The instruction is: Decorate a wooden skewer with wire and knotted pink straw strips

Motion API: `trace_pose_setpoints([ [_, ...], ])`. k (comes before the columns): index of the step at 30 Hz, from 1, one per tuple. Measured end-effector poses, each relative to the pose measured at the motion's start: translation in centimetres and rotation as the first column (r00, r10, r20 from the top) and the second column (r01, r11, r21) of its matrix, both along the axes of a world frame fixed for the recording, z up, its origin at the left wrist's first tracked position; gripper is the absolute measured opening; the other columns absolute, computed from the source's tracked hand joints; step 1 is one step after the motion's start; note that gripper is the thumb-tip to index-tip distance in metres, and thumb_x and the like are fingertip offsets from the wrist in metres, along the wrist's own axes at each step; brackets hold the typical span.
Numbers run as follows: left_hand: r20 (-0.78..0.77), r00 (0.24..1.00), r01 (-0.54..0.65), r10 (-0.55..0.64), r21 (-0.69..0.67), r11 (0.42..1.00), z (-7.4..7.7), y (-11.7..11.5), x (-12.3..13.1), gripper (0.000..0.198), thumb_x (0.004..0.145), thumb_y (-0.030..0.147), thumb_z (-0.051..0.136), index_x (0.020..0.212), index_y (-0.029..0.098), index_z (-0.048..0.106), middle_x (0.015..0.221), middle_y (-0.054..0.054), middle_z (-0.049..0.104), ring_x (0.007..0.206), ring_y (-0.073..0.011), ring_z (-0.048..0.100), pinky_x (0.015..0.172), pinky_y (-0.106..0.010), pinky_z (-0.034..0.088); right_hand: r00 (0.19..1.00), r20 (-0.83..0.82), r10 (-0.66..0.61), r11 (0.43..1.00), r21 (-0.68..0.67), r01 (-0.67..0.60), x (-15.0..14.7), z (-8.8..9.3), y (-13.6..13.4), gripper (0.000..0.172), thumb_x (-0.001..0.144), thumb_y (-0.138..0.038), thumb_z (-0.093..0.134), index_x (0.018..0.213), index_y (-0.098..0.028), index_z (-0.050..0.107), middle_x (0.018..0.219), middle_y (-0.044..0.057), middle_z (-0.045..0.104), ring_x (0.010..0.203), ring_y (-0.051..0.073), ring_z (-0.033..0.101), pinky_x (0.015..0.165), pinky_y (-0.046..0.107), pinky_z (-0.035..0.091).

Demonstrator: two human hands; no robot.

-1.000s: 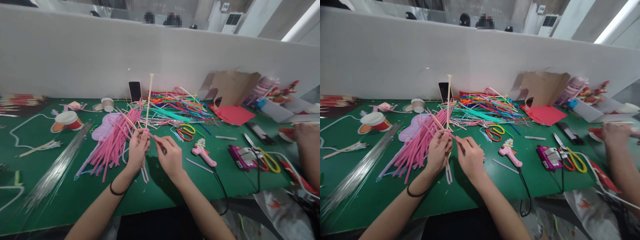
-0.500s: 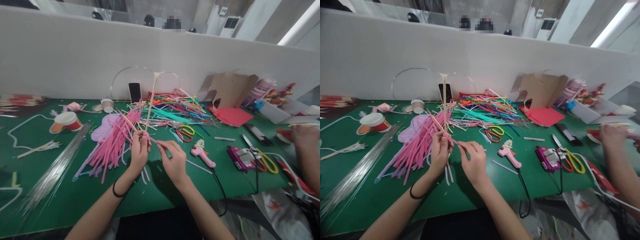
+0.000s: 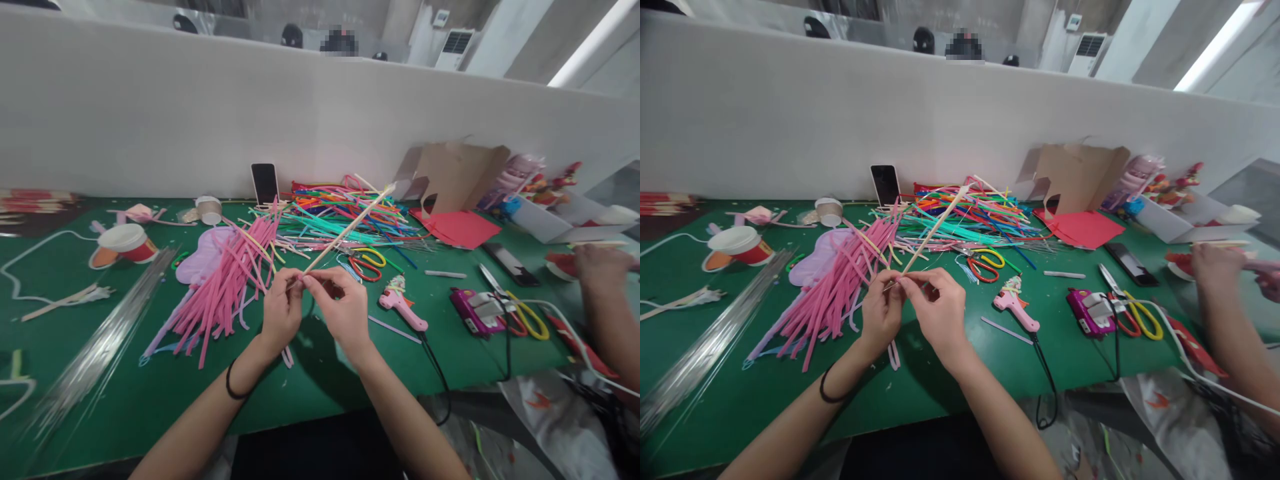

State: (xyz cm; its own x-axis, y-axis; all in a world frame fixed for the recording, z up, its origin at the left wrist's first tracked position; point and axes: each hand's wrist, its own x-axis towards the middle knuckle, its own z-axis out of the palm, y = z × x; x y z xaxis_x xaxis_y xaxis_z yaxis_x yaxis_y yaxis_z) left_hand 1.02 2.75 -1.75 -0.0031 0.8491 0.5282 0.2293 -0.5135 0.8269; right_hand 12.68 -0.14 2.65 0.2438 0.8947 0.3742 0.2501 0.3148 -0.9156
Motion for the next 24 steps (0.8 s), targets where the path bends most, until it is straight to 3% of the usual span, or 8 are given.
trace_pose_setpoints([
  [8, 0.018, 1.000, -0.003, 0.004, -0.048, 0.999, -0.3, -0.2, 0.2, 0.017, 0.094, 0.038, 0.053, 0.100, 0.023, 0.059, 0.081, -0.003, 0.059, 0.071, -0.0171, 0.060, 0.060, -0.026, 0.044, 0.976, -0.185, 0.113, 0.982, -0.127, -0.137, 0.9, 0.3, 0.1, 0.013, 0.080, -0.031, 0.072, 0.088, -0.021, 0.078, 0.085, 0.004, 0.074, 0.075, 0.016, 0.064, 0.067, 0.028, 0.049],
  [11, 0.014, 1.000, -0.007, 0.008, -0.030, 1.000, -0.4, -0.1, 0.0, 0.018, 0.094, 0.039, 0.054, 0.099, 0.022, 0.059, 0.083, -0.003, 0.060, 0.069, -0.0160, 0.060, 0.061, -0.026, 0.045, 0.950, -0.278, 0.141, 0.968, -0.164, -0.191, 0.9, 0.4, 0.3, 0.015, 0.077, -0.033, 0.075, 0.085, -0.021, 0.078, 0.083, 0.004, 0.074, 0.072, 0.015, 0.063, 0.063, 0.027, 0.048],
  [15, -0.023, 1.000, 0.003, -0.002, 0.035, 0.999, -0.5, 0.1, -0.2, 0.019, 0.094, 0.039, 0.054, 0.096, 0.022, 0.060, 0.086, -0.003, 0.061, 0.066, -0.0151, 0.059, 0.063, -0.027, 0.047, 0.919, -0.367, 0.147, 0.934, -0.254, -0.251, 1.1, 0.6, 0.5, 0.019, 0.071, -0.037, 0.079, 0.081, -0.020, 0.078, 0.071, 0.001, 0.070, 0.053, 0.009, 0.050, 0.046, 0.023, 0.036],
  [19, -0.048, 0.999, -0.015, 0.019, 0.090, 0.996, -0.8, 0.1, -0.2, 0.018, 0.095, 0.038, 0.052, 0.099, 0.022, 0.060, 0.086, -0.004, 0.063, 0.071, -0.0168, 0.061, 0.065, -0.028, 0.049, 0.881, -0.443, 0.166, 0.899, -0.300, -0.320, 1.3, 0.9, 0.4, 0.022, 0.068, -0.038, 0.081, 0.078, -0.019, 0.075, 0.059, -0.003, 0.062, 0.043, 0.005, 0.035, 0.039, 0.020, 0.025],
  [24, -0.099, 0.991, -0.063, 0.087, 0.223, 0.973, -1.4, 0.0, -0.2, 0.015, 0.095, 0.033, 0.052, 0.103, 0.022, 0.059, 0.088, -0.005, 0.065, 0.076, -0.0176, 0.063, 0.069, -0.029, 0.050, 0.821, -0.551, 0.150, 0.875, -0.312, -0.370, 0.8, 1.0, 0.2, 0.025, 0.066, -0.037, 0.081, 0.073, -0.018, 0.067, 0.059, -0.005, 0.058, 0.040, 0.003, 0.035, 0.036, 0.018, 0.022],
])
